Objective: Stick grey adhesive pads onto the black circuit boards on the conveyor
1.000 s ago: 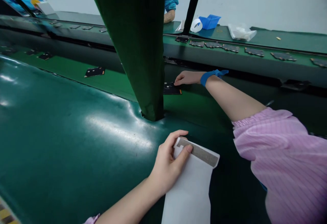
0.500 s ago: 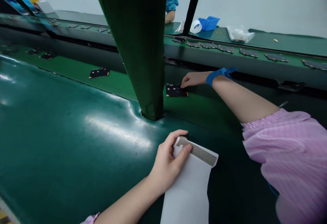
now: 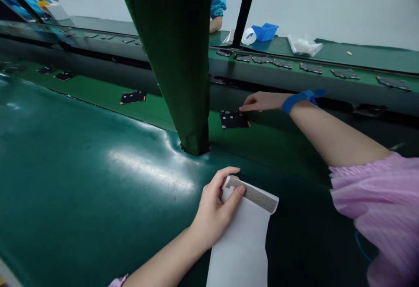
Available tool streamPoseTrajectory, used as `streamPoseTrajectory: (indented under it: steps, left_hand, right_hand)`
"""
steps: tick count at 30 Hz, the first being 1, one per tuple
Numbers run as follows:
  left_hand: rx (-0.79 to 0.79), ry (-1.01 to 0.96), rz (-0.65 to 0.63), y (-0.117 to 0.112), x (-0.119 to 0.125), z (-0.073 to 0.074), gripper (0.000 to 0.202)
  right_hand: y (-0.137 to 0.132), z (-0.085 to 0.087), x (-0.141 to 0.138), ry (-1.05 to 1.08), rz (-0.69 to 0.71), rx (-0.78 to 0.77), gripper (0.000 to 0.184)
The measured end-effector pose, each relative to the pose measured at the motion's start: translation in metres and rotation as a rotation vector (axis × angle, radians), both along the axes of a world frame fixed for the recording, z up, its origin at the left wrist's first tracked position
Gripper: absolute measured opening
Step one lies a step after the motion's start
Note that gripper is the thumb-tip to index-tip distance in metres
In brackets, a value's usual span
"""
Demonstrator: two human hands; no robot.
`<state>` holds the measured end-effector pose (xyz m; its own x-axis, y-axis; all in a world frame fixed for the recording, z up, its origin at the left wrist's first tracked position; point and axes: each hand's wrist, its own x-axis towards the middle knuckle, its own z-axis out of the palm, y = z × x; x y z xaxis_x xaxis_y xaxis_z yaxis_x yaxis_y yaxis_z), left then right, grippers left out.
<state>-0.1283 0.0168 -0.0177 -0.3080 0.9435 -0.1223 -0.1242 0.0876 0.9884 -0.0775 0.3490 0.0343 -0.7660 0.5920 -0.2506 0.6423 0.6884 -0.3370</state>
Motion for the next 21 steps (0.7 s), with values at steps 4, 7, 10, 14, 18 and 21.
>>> streamPoseTrajectory:
  steps: [4, 7, 10, 14, 18, 21]
  left_hand:
    - [-0.008, 0.0, -0.008, 0.0, 0.0, 0.0, 0.028]
    - [-0.009, -0.023, 0.0, 0.0, 0.001, -0.001, 0.029]
    - [-0.015, -0.041, 0.011, 0.0, 0.002, -0.002, 0.029]
    - [-0.012, -0.036, 0.007, -0.002, 0.002, -0.002, 0.029]
    - [-0.007, -0.043, 0.013, -0.001, 0.002, -0.002, 0.03]
    - [-0.005, -0.056, 0.018, 0.0, 0.002, -0.003, 0.03]
  right_hand:
    - [-0.012, 0.001, 0.019, 0.132, 0.056, 0.018, 0.066]
    - [-0.026, -0.002, 0.022, 0.17, 0.204, 0.001, 0.094]
    - [-0.028, -0.006, 0.021, 0.127, 0.267, -0.086, 0.101]
    - [-0.008, -0.018, 0.034, 0.214, 0.056, -0.064, 0.09]
    - [0.011, -0.04, 0.054, 0.222, -0.092, -0.013, 0.09]
    - [0.015, -0.05, 0.061, 0.23, -0.145, -0.042, 0.086]
